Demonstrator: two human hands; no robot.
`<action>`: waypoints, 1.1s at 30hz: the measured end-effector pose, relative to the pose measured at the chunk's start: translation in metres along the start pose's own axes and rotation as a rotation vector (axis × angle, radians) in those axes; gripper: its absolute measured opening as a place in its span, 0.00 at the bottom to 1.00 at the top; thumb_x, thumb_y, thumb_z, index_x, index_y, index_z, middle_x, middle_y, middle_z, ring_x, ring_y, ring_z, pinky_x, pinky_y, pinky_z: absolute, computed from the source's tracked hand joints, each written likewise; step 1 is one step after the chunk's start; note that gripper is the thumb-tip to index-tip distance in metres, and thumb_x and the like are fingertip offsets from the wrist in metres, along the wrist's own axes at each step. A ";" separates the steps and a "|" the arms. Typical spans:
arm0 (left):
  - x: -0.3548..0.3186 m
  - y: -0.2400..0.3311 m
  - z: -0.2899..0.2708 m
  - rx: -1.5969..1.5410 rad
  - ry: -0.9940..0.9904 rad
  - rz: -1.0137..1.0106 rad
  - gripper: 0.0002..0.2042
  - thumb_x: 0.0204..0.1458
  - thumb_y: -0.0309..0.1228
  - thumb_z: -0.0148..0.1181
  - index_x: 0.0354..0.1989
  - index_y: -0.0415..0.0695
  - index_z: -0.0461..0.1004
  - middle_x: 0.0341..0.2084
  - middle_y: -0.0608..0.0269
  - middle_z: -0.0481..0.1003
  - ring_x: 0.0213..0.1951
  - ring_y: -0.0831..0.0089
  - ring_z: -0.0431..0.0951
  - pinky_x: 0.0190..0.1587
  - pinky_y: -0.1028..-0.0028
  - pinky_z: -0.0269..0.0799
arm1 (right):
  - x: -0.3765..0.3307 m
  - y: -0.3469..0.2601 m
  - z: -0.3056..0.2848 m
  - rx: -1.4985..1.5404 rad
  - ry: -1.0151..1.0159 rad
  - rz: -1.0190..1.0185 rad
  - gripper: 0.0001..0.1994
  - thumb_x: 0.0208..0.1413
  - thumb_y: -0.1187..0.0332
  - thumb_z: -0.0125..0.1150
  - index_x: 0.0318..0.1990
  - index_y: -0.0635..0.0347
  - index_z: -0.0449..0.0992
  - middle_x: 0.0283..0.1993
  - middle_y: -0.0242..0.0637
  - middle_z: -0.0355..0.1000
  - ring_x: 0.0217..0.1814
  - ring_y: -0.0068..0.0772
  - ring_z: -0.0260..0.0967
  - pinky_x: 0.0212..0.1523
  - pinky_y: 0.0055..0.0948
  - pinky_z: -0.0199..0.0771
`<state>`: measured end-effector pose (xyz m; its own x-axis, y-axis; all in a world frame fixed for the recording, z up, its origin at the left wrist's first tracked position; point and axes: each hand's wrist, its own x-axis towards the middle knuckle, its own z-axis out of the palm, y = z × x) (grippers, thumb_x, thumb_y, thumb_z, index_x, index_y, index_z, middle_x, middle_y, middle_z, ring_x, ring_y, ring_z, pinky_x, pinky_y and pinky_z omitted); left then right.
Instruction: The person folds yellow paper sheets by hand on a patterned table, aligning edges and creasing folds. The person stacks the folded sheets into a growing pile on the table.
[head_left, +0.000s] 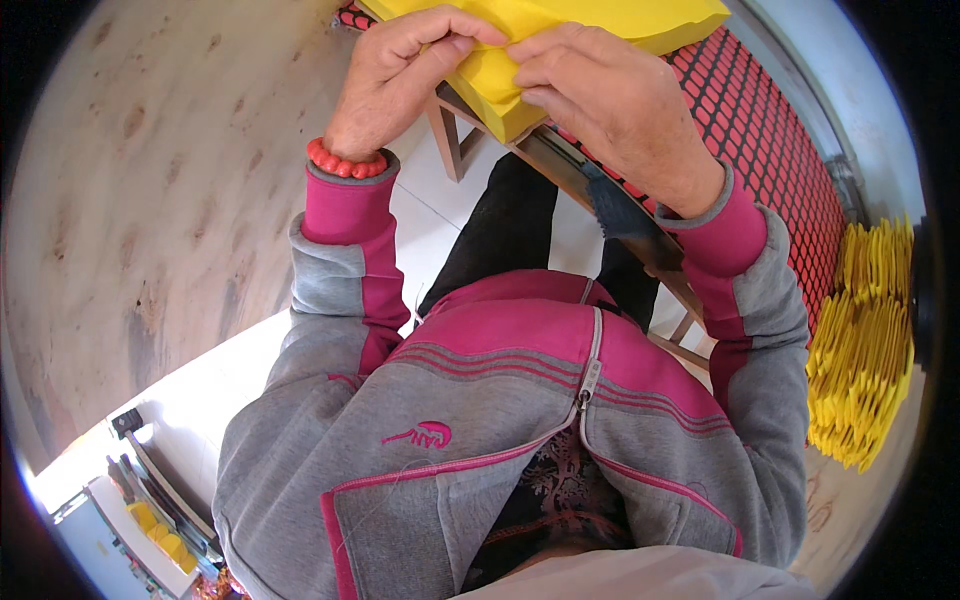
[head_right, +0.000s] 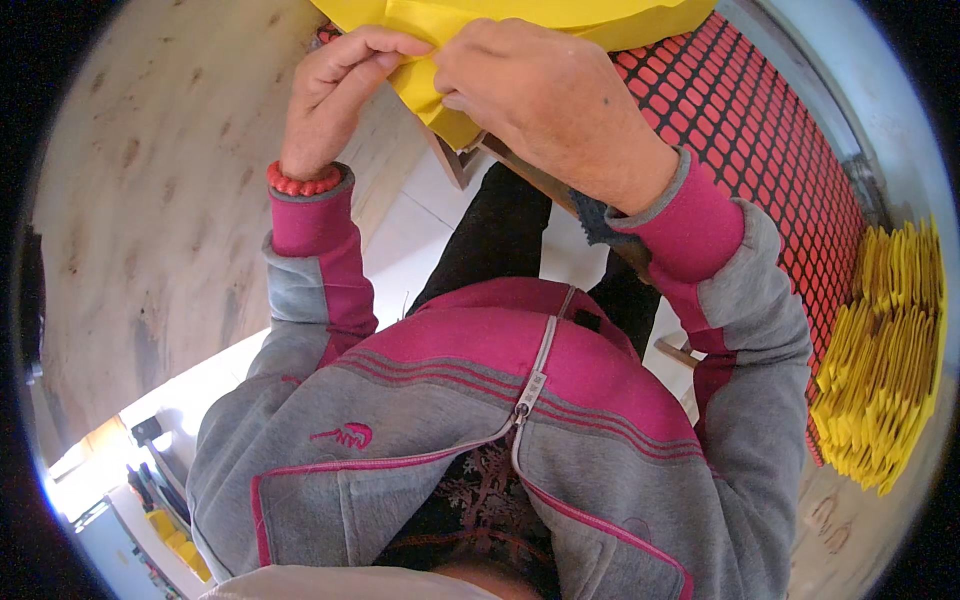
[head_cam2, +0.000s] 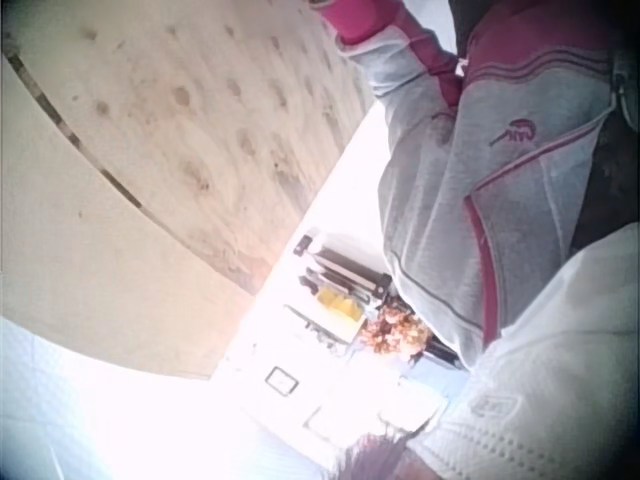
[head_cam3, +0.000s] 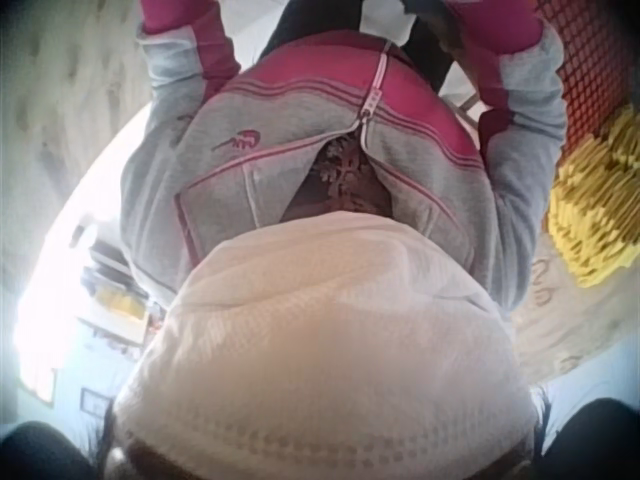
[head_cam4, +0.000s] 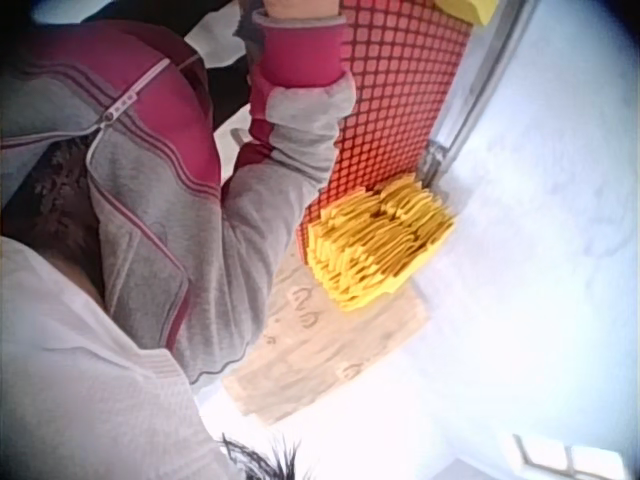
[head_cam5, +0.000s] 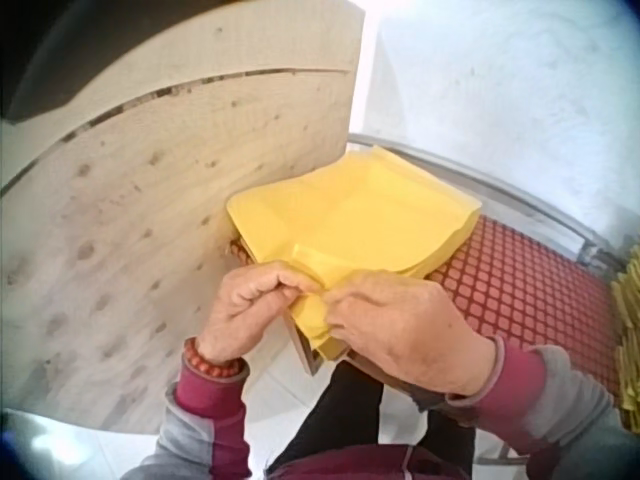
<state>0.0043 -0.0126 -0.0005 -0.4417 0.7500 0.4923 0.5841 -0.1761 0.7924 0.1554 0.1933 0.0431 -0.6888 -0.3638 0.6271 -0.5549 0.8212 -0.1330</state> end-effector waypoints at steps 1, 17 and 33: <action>0.000 0.000 0.000 0.003 0.003 0.002 0.13 0.66 0.22 0.47 0.49 0.35 0.79 0.43 0.66 0.80 0.48 0.80 0.75 0.53 0.78 0.69 | 0.001 0.000 0.001 0.018 0.010 0.014 0.08 0.56 0.75 0.65 0.43 0.60 0.77 0.45 0.37 0.77 0.44 0.44 0.76 0.45 0.34 0.78; -0.001 -0.002 -0.006 0.021 -0.064 0.118 0.09 0.59 0.20 0.59 0.47 0.37 0.77 0.43 0.64 0.79 0.48 0.75 0.77 0.54 0.76 0.69 | 0.006 -0.002 0.000 0.311 0.059 0.193 0.05 0.55 0.74 0.66 0.36 0.62 0.76 0.36 0.43 0.76 0.37 0.44 0.76 0.38 0.33 0.74; 0.001 -0.004 0.015 -0.142 0.184 0.056 0.06 0.60 0.18 0.62 0.40 0.41 0.71 0.33 0.71 0.75 0.35 0.85 0.73 0.39 0.82 0.69 | 0.003 0.003 0.010 0.211 0.130 0.077 0.07 0.52 0.75 0.68 0.37 0.63 0.76 0.52 0.55 0.76 0.50 0.51 0.77 0.47 0.34 0.77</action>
<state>0.0118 -0.0011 -0.0088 -0.5357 0.6099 0.5840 0.5155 -0.3116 0.7982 0.1470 0.1904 0.0365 -0.6745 -0.2326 0.7007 -0.5975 0.7295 -0.3330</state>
